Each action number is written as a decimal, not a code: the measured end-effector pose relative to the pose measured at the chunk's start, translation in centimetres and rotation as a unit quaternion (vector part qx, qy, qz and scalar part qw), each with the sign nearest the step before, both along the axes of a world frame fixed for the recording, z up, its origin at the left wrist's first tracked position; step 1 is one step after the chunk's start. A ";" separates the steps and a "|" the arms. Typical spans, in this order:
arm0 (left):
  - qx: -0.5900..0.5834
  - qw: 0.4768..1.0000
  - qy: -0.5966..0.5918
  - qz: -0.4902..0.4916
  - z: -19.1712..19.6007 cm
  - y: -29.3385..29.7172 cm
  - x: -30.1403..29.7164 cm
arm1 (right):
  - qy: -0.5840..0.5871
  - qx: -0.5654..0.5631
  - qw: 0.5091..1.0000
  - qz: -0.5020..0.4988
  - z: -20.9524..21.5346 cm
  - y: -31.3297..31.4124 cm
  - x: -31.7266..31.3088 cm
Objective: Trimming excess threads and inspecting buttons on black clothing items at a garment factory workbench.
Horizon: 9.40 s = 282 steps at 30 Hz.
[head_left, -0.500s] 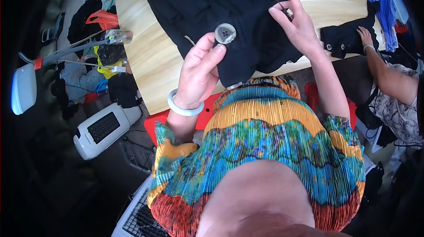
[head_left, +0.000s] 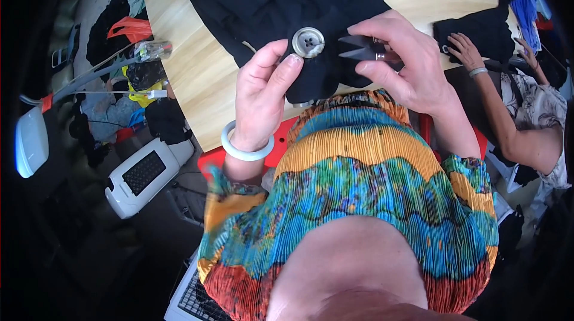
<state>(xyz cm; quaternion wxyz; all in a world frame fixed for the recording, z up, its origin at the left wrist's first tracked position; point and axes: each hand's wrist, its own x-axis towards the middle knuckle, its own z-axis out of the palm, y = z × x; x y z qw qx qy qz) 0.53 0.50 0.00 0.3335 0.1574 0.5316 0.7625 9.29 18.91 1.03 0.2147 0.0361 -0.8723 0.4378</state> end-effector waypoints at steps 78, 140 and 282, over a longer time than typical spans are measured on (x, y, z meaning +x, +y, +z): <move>0.007 0.992 -0.118 -0.031 -0.9 1.6 0.6 | -0.047 -0.250 0.965 -0.066 -2.1 -0.9 0.7; 0.152 0.912 -0.356 -0.135 -2.1 3.5 -2.2 | 0.015 -0.175 0.971 -0.164 -1.0 -0.1 -1.7; 0.136 0.936 -0.294 -0.138 -4.0 1.3 -0.5 | -0.130 -0.325 0.932 -0.092 -4.3 0.6 -3.9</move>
